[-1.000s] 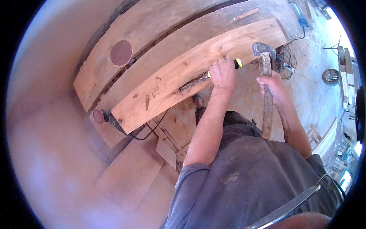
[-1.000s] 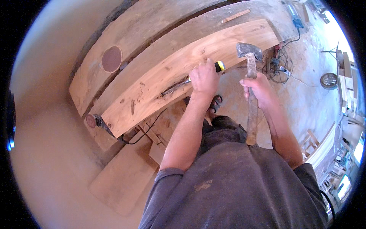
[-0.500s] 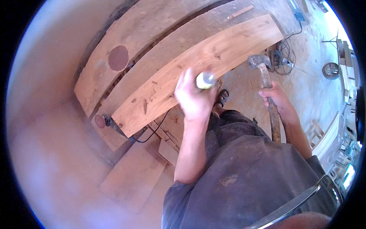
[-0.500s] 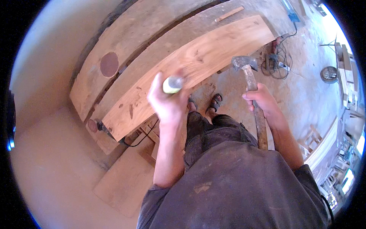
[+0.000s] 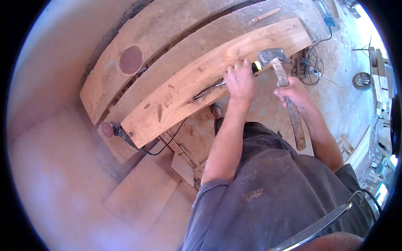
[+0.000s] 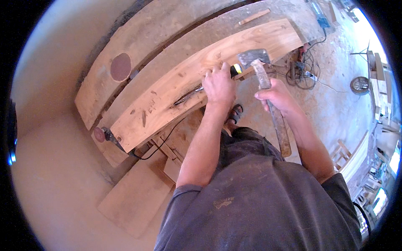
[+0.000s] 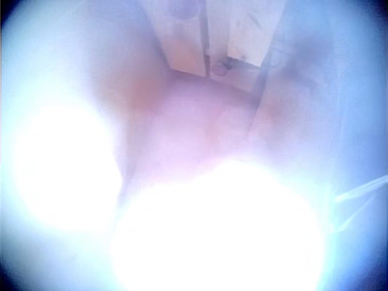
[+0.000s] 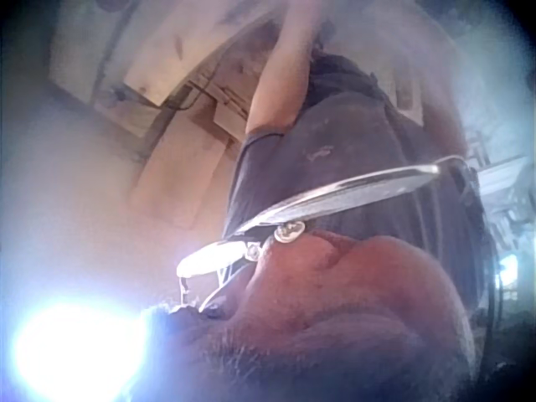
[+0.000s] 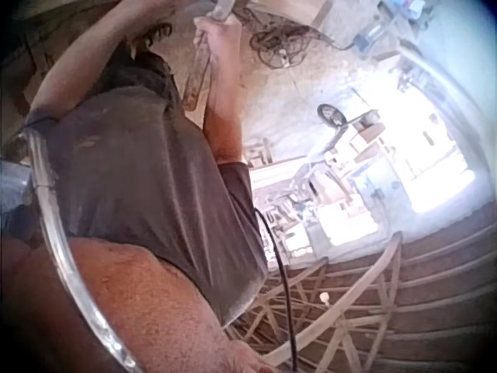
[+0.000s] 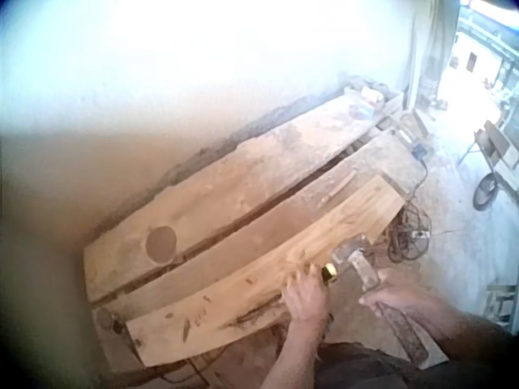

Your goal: The person uses a hammer and chisel to carve a groove into a large wooden plank. They then use an angle grinder to smooth the carved area and remove a small piece of wood.

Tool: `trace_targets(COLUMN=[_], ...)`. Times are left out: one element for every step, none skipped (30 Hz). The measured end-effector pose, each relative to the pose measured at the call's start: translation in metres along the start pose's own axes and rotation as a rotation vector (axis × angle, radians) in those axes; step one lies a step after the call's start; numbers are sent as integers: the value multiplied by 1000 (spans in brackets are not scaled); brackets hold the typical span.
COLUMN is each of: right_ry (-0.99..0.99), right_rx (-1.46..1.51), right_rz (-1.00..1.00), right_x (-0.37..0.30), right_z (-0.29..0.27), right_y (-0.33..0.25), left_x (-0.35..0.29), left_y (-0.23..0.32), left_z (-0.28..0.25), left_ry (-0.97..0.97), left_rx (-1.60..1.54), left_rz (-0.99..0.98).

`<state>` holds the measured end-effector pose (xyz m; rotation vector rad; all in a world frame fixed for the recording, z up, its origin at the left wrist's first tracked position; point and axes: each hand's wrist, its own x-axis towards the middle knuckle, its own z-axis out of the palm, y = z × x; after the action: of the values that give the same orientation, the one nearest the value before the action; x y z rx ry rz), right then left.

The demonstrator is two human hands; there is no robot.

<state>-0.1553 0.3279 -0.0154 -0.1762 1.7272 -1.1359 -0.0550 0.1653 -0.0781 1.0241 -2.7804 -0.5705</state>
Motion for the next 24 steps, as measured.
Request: trace_targets(right_ry=[20, 41, 47, 54, 62, 27, -8, -42, -36, -30, -24, 14, 52, 89, 140, 189, 238, 143, 47, -49, -65, -80, -96, -80], right_rx=[54, 108, 97, 86, 75, 5, -66, -137, -112, -87, -62, -16, 29, 74, 163, 251, 340, 196, 53, -91, -81, -72, -64, -50], right_rz=[1, 3, 10, 17, 24, 11, -2, -14, -13, -12, -11, -16, -21, -25, -18, -11, -3, 11, 27, 45, 33, 22, 10, -2], right_x=[0, 1, 1, 1, 1, 0, -3, -5, -6, -7, -9, -9, -10, -11, -13, -15, -16, -17, -18, -19, -19, -18, -17, -18], right_z=[-4, -5, -3, 0, 2, 1, -1, -3, -5, -6, -8, -9, -12, -12, -9, -3, 3, 3, 3, 2, 0, -3, -6, -7], right_y=[2, 3, 5, 6, 7, 3, -4, -7, -7, -6, -5, -2, 2, 5, 5, 2, 0, 1, 4, 5, 3, -1, -3, -1], left_x=[0, -1, -2, -1, -2, -2, -3, -5, -6, -7, -8, -8, -8, -9, -8, -7, -8, -6, -7, -7, -10, -12, -16, -19], left_y=[1, 1, -1, -3, -5, -4, -4, -4, -5, -5, -3, -4, -4, -5, -5, -6, -8, -4, -2, 0, -1, -4, -8, -9], left_z=[-1, -1, 4, 9, 13, 11, 8, 6, 2, -2, -4, -7, -8, -9, -8, -6, -6, -6, -7, -9, -11, -14, -18, -26], left_ry=[-20, -40, 3, 47, 90, 58, 26, -7, -7, -7, -7, -21, -35, -49, -43, -35, -28, -22, -16, -10, 4, 19, 33, 78], left_rx=[3, 6, 11, 17, 23, 11, 0, -11, -25, -40, -55, -50, -45, -39, -40, -40, -39, -51, -63, -75, -83, -92, -101, -130], left_rz=[-9, -18, -5, 10, 25, 19, 14, 9, 22, 35, 48, 45, 42, 38, 33, 27, 20, 31, 41, 50, 67, 83, 99, 106])
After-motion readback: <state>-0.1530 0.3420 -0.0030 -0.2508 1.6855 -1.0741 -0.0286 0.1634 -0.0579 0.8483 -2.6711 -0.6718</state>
